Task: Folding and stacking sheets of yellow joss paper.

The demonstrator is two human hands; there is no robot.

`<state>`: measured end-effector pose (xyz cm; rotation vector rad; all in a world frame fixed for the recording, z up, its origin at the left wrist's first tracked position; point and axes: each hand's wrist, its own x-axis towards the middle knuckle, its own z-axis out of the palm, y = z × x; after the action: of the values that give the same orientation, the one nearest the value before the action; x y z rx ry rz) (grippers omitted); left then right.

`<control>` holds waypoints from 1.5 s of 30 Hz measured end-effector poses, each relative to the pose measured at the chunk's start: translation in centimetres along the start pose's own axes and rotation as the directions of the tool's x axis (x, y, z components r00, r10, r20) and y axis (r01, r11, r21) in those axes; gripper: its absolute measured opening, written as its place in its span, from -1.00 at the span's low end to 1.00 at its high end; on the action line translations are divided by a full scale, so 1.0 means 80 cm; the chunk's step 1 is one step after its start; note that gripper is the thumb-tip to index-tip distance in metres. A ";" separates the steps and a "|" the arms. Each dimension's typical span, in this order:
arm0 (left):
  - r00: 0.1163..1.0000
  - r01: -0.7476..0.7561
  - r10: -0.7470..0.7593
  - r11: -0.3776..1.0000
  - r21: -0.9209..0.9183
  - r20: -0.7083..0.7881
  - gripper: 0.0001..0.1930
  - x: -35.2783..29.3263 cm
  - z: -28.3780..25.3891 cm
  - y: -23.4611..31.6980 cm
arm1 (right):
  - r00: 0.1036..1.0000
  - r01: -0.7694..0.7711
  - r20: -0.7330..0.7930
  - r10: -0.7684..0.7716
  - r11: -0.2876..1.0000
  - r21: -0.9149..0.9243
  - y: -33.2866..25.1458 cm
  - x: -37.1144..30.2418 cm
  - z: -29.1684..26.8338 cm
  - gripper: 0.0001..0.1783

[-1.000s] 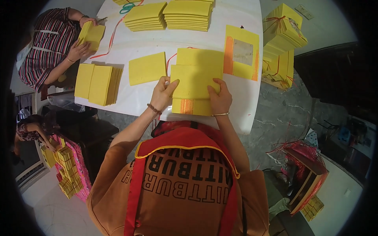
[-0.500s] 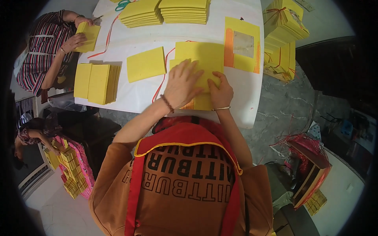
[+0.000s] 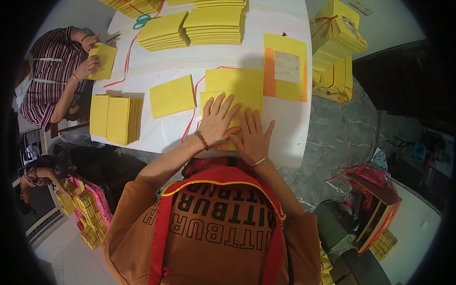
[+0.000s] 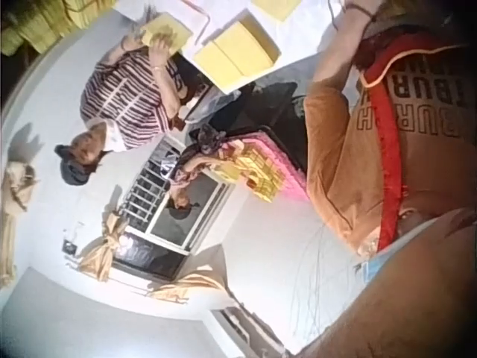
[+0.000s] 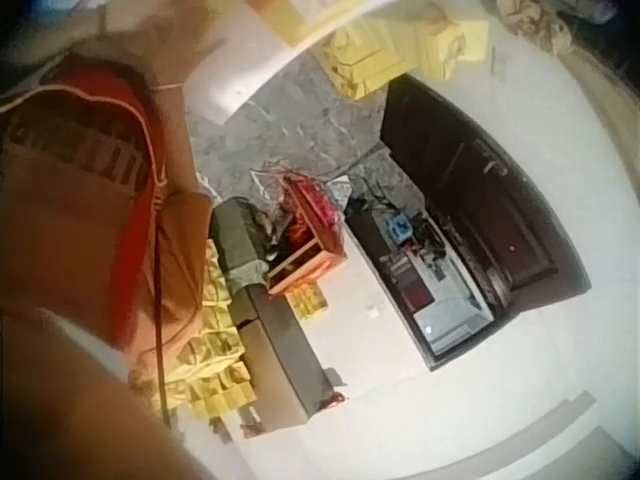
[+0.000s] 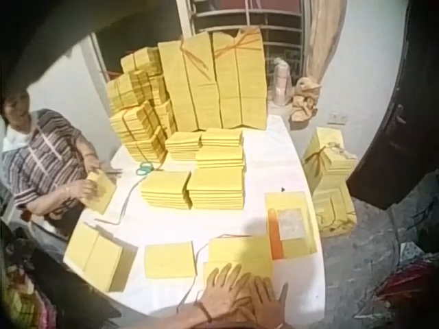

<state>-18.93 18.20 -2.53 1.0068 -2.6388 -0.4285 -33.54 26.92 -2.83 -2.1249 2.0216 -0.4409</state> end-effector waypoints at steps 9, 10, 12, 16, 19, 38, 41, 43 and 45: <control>0.989 -0.145 0.140 0.983 -0.117 -0.048 -0.47 -0.005 -0.025 -0.013 | 1.000 0.005 -0.013 -0.006 0.996 -0.091 0.001 0.006 0.008 -0.38; 0.990 -0.137 0.132 0.985 -0.108 -0.053 -0.47 -0.007 -0.021 -0.015 | 1.000 0.017 -0.016 -0.019 0.996 -0.087 0.000 0.007 0.007 -0.38; 0.978 -0.189 0.190 0.982 0.018 -0.082 -0.46 -0.020 -0.010 -0.010 | 0.999 -0.036 0.027 0.037 0.998 -0.049 -0.001 0.000 0.006 -0.40; 0.970 -0.241 0.244 0.964 0.112 -0.010 -0.49 -0.006 -0.024 -0.006 | 0.982 -0.035 0.189 -0.021 0.957 0.288 0.047 0.030 -0.004 -0.40; 0.966 -0.257 0.253 0.944 0.208 0.049 -0.47 -0.001 -0.021 -0.005 | 1.000 0.012 -0.010 -0.012 1.000 0.006 0.043 0.071 -0.009 -0.37; 0.804 0.182 0.082 0.909 0.375 -0.589 -0.47 -0.042 -0.120 -0.107 | 0.860 -0.177 -0.059 0.506 0.404 0.898 0.069 0.035 0.002 -0.38; 0.918 0.217 -0.022 0.865 0.452 -0.397 -0.43 -0.082 -0.068 -0.157 | 0.862 -0.211 -0.017 0.506 0.389 0.897 0.076 0.028 0.011 -0.38; 0.936 0.238 -0.098 0.884 0.403 -0.339 -0.44 -0.088 -0.050 -0.161 | 0.865 -0.232 -0.013 0.502 0.423 0.876 0.078 0.028 0.017 -0.41; 0.908 0.288 -0.129 0.883 0.372 -0.398 -0.44 -0.087 -0.045 -0.156 | 0.855 -0.248 0.004 0.518 0.402 0.881 0.068 0.027 0.012 -0.43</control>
<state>-5.16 13.43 -4.94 1.3620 -2.3304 0.2913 -38.30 24.34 -5.35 -0.9469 1.7078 -1.3760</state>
